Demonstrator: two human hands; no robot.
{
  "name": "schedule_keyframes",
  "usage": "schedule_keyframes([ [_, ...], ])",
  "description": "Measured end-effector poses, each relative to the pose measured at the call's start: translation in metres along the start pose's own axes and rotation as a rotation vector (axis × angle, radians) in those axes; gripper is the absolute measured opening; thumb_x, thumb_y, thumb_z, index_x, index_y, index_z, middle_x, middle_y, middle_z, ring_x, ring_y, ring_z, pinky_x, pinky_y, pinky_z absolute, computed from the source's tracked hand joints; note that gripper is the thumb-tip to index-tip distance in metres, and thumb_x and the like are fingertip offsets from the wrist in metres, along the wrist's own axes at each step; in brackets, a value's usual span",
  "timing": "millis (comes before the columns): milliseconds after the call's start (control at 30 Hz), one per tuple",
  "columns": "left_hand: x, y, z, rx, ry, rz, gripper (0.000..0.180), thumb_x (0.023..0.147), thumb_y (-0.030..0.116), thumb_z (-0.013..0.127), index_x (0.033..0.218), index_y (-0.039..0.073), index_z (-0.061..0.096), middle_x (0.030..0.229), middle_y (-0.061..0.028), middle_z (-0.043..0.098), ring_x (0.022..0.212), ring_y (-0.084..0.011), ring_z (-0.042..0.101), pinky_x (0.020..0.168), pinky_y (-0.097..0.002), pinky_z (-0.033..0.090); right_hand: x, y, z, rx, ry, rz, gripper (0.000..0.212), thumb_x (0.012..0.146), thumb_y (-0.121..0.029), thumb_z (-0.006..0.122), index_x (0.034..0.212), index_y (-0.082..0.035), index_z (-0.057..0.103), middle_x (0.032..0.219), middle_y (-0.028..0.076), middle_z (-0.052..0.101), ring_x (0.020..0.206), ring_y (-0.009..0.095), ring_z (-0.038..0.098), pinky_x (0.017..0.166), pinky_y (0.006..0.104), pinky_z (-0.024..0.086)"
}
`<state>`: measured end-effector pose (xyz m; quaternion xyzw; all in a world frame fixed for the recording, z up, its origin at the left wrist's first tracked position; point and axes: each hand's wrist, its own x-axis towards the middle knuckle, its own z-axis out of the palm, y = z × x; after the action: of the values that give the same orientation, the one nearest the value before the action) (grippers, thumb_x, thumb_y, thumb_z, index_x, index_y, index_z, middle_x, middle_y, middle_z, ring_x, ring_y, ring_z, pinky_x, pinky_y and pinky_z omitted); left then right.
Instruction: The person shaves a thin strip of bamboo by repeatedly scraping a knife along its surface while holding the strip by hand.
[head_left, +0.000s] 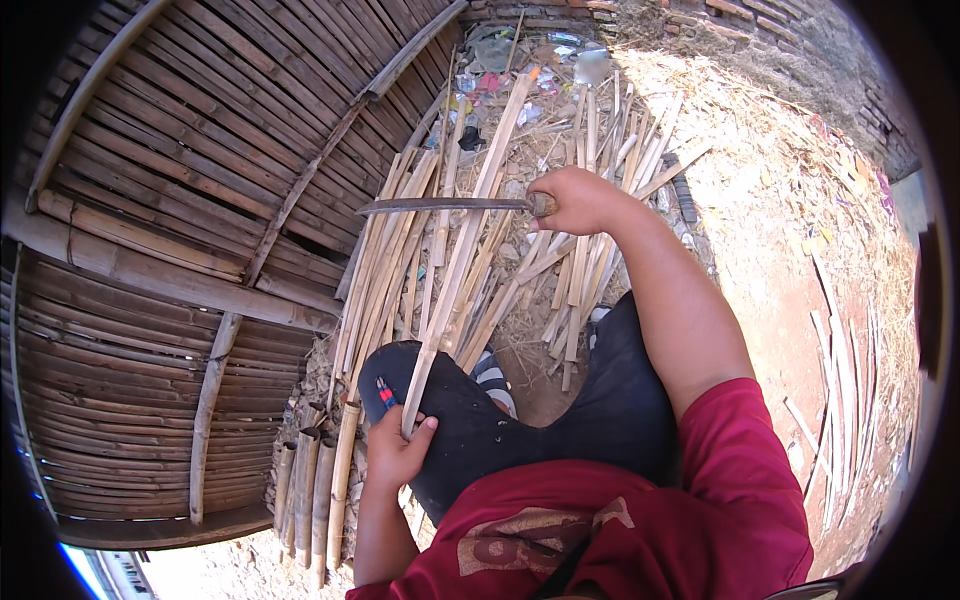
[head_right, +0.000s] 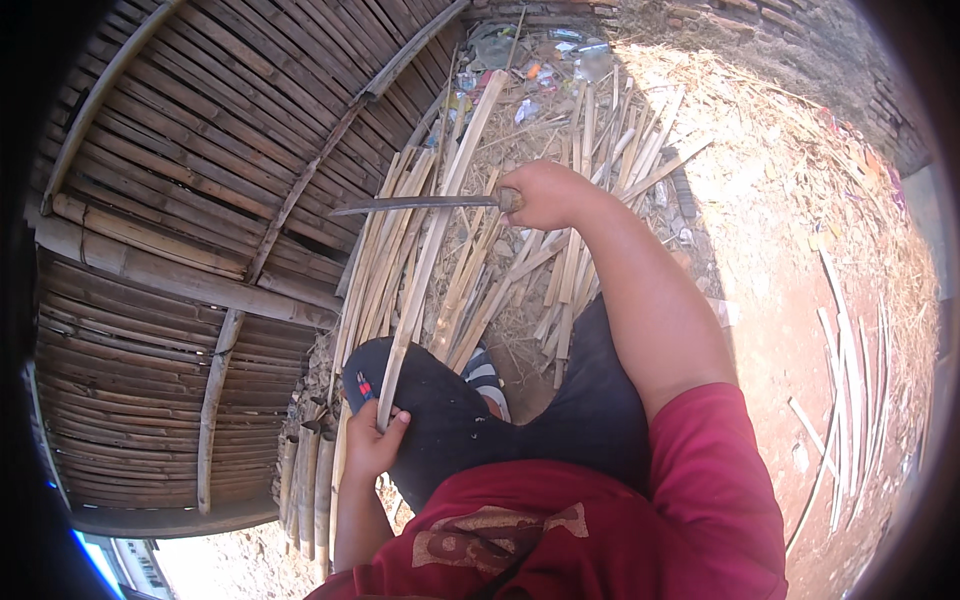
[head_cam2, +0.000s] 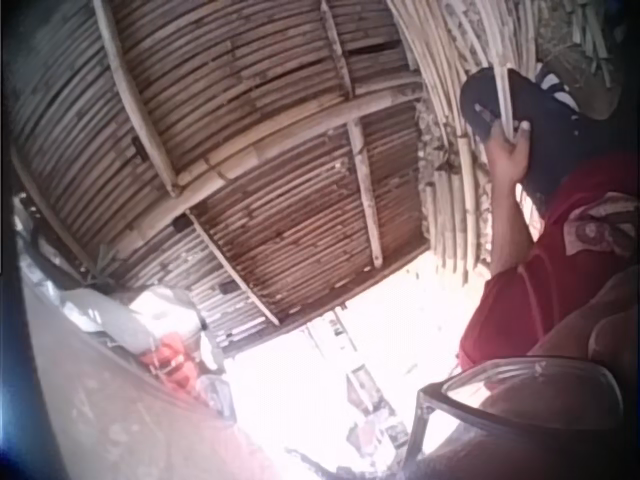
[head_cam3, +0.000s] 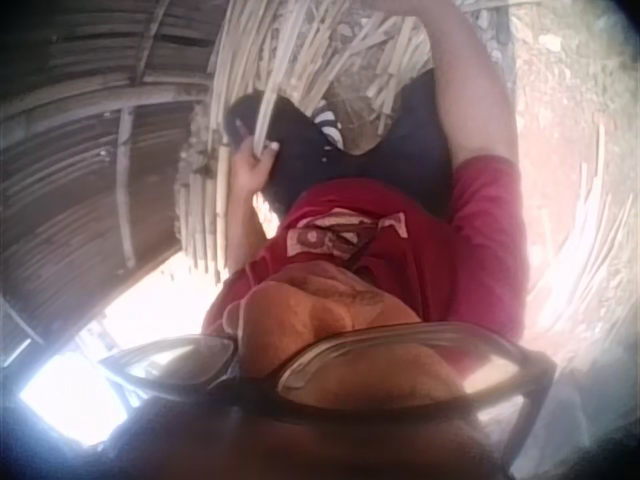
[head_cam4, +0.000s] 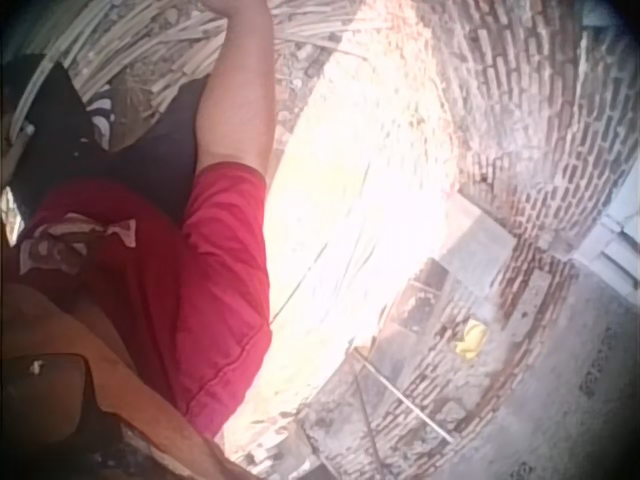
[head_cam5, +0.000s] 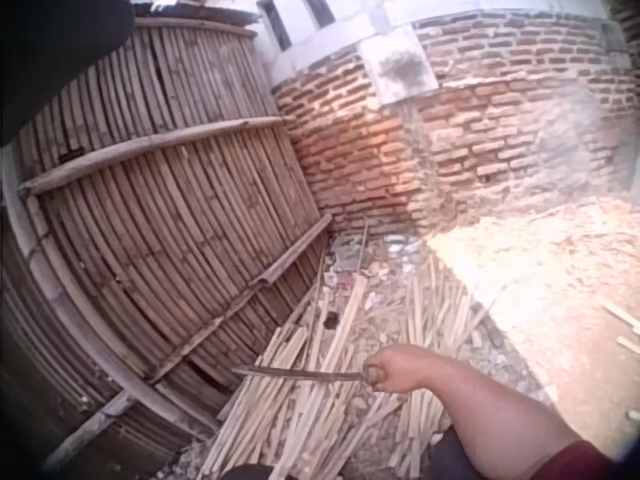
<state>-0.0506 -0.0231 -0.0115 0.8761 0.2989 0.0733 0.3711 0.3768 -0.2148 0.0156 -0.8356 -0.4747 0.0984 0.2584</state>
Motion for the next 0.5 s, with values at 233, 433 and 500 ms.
schedule_keyframes([
  [233,0.001,0.009,-0.001,0.012,-0.021,-0.014,0.023,0.091,0.020,0.080,0.093,0.003,0.066,0.068,0.0020,0.060,0.063,-0.0058,0.053,0.057,-0.0261,0.043,0.000,0.000,0.004,-0.013,-0.090,-0.003,0.047,0.082,-0.036,0.082,0.118,-0.007,0.072,0.106,0.020,0.073,0.104,0.039,0.069,0.091,0.0479,0.054],
  [433,0.000,0.005,-0.001,-0.004,-0.004,-0.022,0.028,0.088,0.026,0.082,0.093,0.003,0.068,0.066,-0.0042,0.065,0.060,-0.0117,0.061,0.058,-0.0303,0.049,0.001,-0.003,-0.002,-0.005,-0.106,0.003,0.052,0.081,-0.037,0.083,0.123,-0.007,0.071,0.110,0.021,0.073,0.107,0.040,0.069,0.093,0.0462,0.054],
  [500,0.000,0.006,-0.002,-0.003,-0.024,-0.031,0.023,0.090,0.022,0.081,0.093,0.003,0.067,0.067,0.0001,0.061,0.061,-0.0078,0.055,0.057,-0.0274,0.045,-0.001,0.004,-0.003,0.012,-0.067,0.014,0.054,0.081,-0.037,0.083,0.124,-0.007,0.071,0.112,0.022,0.072,0.108,0.040,0.068,0.094,0.0461,0.053],
])
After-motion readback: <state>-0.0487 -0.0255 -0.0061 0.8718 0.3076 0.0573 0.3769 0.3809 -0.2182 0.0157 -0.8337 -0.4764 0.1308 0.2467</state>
